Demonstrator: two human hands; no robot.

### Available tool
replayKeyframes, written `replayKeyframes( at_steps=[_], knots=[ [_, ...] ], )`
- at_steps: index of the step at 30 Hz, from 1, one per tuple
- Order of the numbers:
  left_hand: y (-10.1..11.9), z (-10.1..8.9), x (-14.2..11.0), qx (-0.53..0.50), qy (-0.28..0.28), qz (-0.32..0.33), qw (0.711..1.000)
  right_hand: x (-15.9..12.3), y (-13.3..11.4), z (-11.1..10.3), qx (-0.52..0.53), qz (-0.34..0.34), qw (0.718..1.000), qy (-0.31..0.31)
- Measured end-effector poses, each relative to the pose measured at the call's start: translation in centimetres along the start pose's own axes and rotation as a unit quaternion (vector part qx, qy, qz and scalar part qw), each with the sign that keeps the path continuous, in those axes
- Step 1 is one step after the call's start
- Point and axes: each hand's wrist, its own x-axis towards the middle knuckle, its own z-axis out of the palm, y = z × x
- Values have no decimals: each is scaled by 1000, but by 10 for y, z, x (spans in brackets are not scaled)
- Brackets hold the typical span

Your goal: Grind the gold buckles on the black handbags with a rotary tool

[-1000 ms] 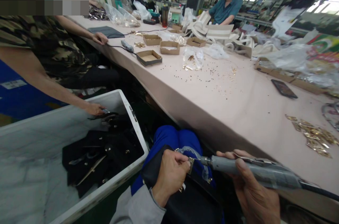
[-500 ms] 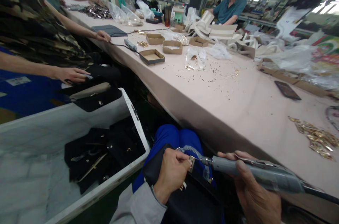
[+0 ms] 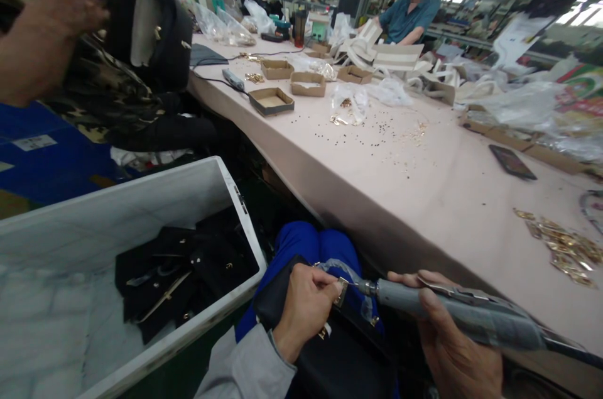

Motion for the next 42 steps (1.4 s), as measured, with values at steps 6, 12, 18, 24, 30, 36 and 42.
replayKeyframes(
  at_steps=[6, 12, 18, 24, 30, 36, 42],
  knots=[
    [4, 0, -2, 1, 10, -11, 1000, -2, -4, 3, 10, 0, 1000, -3],
    [4, 0, -2, 2, 1, -7, 1000, -4, -14, 11, -1, 0, 1000, 14],
    [3, 0, -2, -1, -10, -8, 1000, -5, -30, 19, -58, 5, 998, -13],
    [4, 0, -4, 17, 0, 1, 1000, -5, -42, 32, -120, -57, 987, -93],
    [-8, 2, -7, -9, -8, 8, 1000, -1, -45, 48, -97, -92, 978, -161],
    [-10, 2, -9, 3, -10, 17, 1000, 5, -44, 66, -73, -94, 969, -217],
    [-17, 2, -10, 35, -3, 33, 999, 10, -44, 83, -74, -50, 949, -302]
  ],
)
